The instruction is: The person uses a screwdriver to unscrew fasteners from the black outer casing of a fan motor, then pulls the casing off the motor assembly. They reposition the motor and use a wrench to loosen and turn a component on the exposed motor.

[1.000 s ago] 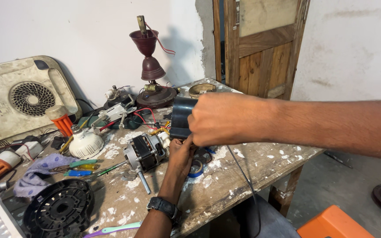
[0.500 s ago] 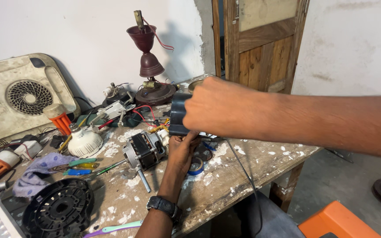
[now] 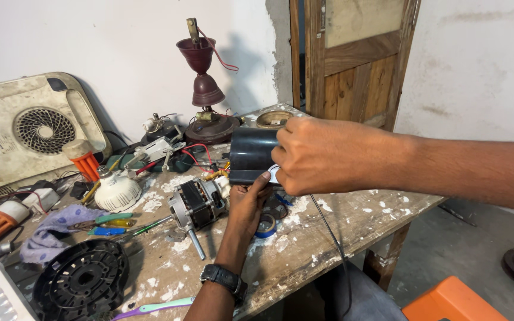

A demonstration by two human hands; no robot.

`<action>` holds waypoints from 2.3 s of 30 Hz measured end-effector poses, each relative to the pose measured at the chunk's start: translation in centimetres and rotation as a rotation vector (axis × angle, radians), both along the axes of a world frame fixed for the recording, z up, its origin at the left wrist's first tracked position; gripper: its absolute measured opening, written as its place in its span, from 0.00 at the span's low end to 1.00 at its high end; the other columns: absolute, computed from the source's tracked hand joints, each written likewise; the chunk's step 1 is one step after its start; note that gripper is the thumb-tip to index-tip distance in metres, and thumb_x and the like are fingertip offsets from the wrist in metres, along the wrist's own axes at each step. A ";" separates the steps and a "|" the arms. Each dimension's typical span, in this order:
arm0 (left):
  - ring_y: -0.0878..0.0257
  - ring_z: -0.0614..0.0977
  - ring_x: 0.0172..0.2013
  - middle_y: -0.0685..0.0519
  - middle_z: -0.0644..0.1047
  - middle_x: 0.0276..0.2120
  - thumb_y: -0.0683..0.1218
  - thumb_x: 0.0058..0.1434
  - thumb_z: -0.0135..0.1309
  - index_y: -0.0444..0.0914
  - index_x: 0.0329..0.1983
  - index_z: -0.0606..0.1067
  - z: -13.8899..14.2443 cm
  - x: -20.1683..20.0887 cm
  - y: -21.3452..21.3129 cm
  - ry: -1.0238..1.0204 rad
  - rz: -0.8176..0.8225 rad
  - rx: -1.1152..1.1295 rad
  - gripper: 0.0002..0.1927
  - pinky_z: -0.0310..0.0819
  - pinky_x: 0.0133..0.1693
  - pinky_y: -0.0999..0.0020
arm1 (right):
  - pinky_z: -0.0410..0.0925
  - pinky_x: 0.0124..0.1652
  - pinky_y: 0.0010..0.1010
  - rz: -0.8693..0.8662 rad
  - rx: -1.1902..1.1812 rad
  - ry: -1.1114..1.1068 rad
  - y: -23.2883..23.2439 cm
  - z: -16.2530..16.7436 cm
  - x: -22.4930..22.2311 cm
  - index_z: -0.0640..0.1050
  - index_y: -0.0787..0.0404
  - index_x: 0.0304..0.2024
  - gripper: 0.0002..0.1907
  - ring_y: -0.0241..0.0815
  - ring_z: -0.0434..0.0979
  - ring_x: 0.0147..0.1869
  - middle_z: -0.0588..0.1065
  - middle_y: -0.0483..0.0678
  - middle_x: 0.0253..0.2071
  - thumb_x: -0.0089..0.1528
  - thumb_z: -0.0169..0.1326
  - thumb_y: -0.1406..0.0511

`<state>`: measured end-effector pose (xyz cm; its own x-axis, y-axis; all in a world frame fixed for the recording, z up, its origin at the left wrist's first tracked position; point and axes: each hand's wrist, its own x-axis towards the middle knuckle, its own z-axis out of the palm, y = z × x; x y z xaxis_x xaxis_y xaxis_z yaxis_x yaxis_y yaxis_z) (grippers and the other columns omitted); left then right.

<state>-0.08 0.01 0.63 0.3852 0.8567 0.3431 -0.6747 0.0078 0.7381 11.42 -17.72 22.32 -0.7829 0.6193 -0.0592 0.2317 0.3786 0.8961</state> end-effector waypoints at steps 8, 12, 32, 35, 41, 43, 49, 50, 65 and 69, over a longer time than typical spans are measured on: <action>0.71 0.71 0.26 0.58 0.76 0.27 0.40 0.63 0.62 0.35 0.35 0.78 -0.2 -0.1 0.1 -0.014 -0.021 0.013 0.04 0.65 0.31 0.74 | 0.77 0.28 0.35 0.132 -0.094 -0.084 0.2 -0.1 -0.4 0.80 0.70 0.27 0.10 0.47 0.83 0.34 0.78 0.53 0.31 0.53 0.61 0.66; 0.68 0.80 0.30 0.56 0.81 0.30 0.41 0.60 0.58 0.36 0.35 0.78 -0.1 -0.1 0.1 0.017 -0.002 -0.078 0.03 0.74 0.36 0.73 | 0.78 0.29 0.36 0.053 -0.184 -0.123 0.6 0.4 -0.9 0.79 0.70 0.27 0.08 0.48 0.84 0.35 0.78 0.52 0.33 0.55 0.61 0.67; 0.67 0.79 0.33 0.53 0.81 0.34 0.41 0.61 0.63 0.35 0.40 0.79 -0.2 -0.3 0.1 0.049 0.001 -0.030 0.06 0.74 0.38 0.70 | 0.77 0.33 0.31 -0.052 -0.077 0.075 1.9 0.2 2.2 0.81 0.61 0.37 0.07 0.44 0.83 0.36 0.79 0.50 0.47 0.57 0.61 0.66; 0.65 0.83 0.35 0.52 0.83 0.35 0.42 0.60 0.62 0.35 0.41 0.79 0.1 -0.3 -0.1 0.090 0.036 -0.056 0.08 0.78 0.41 0.69 | 0.78 0.38 0.34 0.044 -0.008 -0.036 1.3 0.8 1.9 0.82 0.58 0.35 0.09 0.45 0.82 0.38 0.81 0.47 0.39 0.55 0.62 0.61; 0.67 0.79 0.32 0.53 0.79 0.33 0.42 0.64 0.65 0.35 0.43 0.78 -0.5 0.0 0.3 0.019 0.016 0.022 0.09 0.75 0.38 0.69 | 0.77 0.36 0.30 0.024 -0.001 -0.274 1.1 1.2 0.5 0.81 0.61 0.28 0.11 0.43 0.81 0.38 0.80 0.47 0.35 0.59 0.62 0.60; 0.68 0.78 0.32 0.54 0.79 0.33 0.41 0.64 0.65 0.35 0.43 0.78 -0.6 0.0 0.4 0.023 0.024 0.025 0.09 0.75 0.38 0.69 | 0.77 0.37 0.32 0.045 0.030 -0.266 1.2 1.2 0.4 0.81 0.60 0.29 0.10 0.45 0.82 0.40 0.81 0.47 0.37 0.58 0.63 0.60; 0.67 0.81 0.33 0.52 0.82 0.34 0.42 0.61 0.64 0.34 0.41 0.79 0.1 -0.1 -0.1 0.091 0.048 -0.027 0.08 0.77 0.39 0.70 | 0.79 0.36 0.33 0.007 0.031 0.008 0.9 1.5 1.2 0.82 0.58 0.33 0.08 0.46 0.82 0.41 0.81 0.47 0.42 0.53 0.64 0.62; 0.66 0.82 0.34 0.52 0.82 0.35 0.42 0.61 0.63 0.34 0.41 0.79 0.3 -0.1 -0.2 0.091 0.046 -0.041 0.08 0.78 0.40 0.70 | 0.79 0.37 0.34 0.013 0.029 -0.029 0.8 1.5 1.3 0.82 0.58 0.33 0.09 0.47 0.82 0.43 0.81 0.47 0.41 0.54 0.64 0.61; 0.67 0.79 0.32 0.53 0.81 0.33 0.41 0.61 0.62 0.35 0.39 0.79 0.1 0.1 -0.3 0.024 -0.004 -0.081 0.06 0.76 0.40 0.70 | 0.65 0.24 0.23 0.287 0.137 -0.249 1.2 0.6 2.5 0.76 0.57 0.16 0.18 0.32 0.72 0.27 0.73 0.36 0.19 0.59 0.63 0.59; 0.64 0.83 0.35 0.50 0.83 0.35 0.42 0.59 0.62 0.33 0.38 0.80 0.1 0.2 -0.3 0.044 -0.022 -0.110 0.07 0.79 0.44 0.69 | 0.72 0.20 0.24 0.227 0.113 -0.253 1.6 0.5 2.2 0.79 0.61 0.23 0.13 0.38 0.76 0.28 0.75 0.43 0.24 0.59 0.61 0.61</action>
